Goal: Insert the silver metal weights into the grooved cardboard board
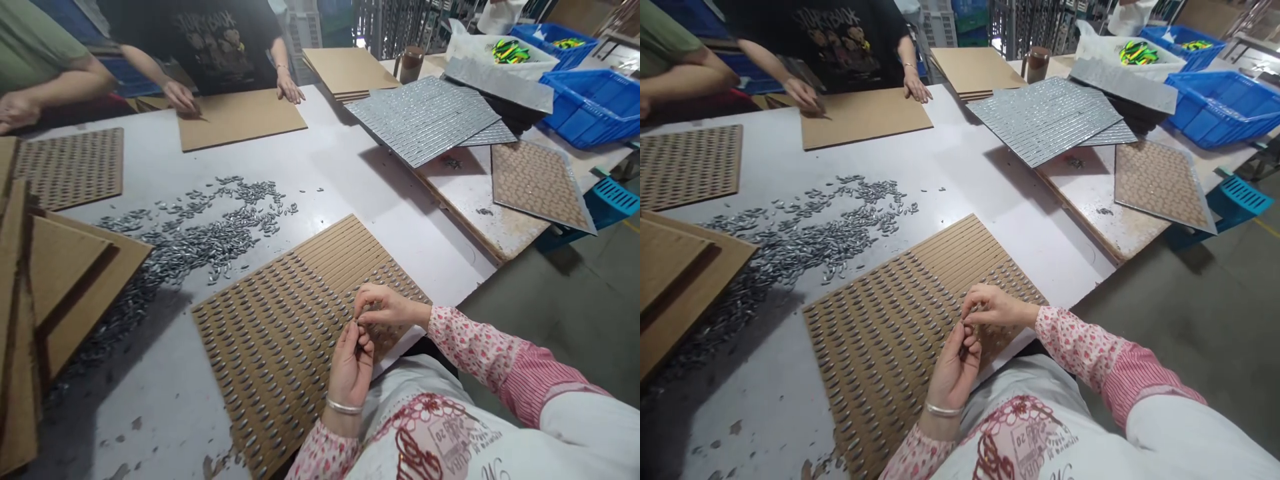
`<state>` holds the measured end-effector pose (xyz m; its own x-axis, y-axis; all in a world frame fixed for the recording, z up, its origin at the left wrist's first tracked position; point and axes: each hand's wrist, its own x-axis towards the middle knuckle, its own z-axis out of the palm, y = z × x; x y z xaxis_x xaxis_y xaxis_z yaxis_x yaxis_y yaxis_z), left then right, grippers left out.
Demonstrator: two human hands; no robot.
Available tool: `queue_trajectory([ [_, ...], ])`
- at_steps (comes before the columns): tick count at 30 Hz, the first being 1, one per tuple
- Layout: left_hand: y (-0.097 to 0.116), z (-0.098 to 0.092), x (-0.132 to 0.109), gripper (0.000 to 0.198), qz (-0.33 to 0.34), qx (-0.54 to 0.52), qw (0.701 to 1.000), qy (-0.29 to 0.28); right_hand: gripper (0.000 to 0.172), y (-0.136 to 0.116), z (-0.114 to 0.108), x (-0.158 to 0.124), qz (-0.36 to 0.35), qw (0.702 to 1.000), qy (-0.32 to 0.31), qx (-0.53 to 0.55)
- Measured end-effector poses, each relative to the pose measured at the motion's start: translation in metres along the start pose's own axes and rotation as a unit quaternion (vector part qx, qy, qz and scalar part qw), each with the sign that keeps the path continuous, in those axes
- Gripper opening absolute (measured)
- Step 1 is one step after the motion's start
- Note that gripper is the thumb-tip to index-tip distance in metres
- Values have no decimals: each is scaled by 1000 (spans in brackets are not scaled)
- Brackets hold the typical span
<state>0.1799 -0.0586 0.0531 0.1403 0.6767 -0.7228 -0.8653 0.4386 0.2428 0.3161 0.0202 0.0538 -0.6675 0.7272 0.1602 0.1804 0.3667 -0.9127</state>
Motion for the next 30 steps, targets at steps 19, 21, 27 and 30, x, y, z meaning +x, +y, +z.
queue_trajectory([
  [19,16,-7,-5,18,24,-17,999,12,16,21,4,38,130,987,25,93],
  [21,16,-10,-6,15,4,-26,999,26,12,31,-4,45,125,992,29,-9],
  [27,13,-13,-9,15,3,-26,999,33,10,48,-6,55,44,970,-45,-233],
  [30,12,-13,-11,21,4,-9,999,33,7,49,0,55,55,961,-52,-266],
])
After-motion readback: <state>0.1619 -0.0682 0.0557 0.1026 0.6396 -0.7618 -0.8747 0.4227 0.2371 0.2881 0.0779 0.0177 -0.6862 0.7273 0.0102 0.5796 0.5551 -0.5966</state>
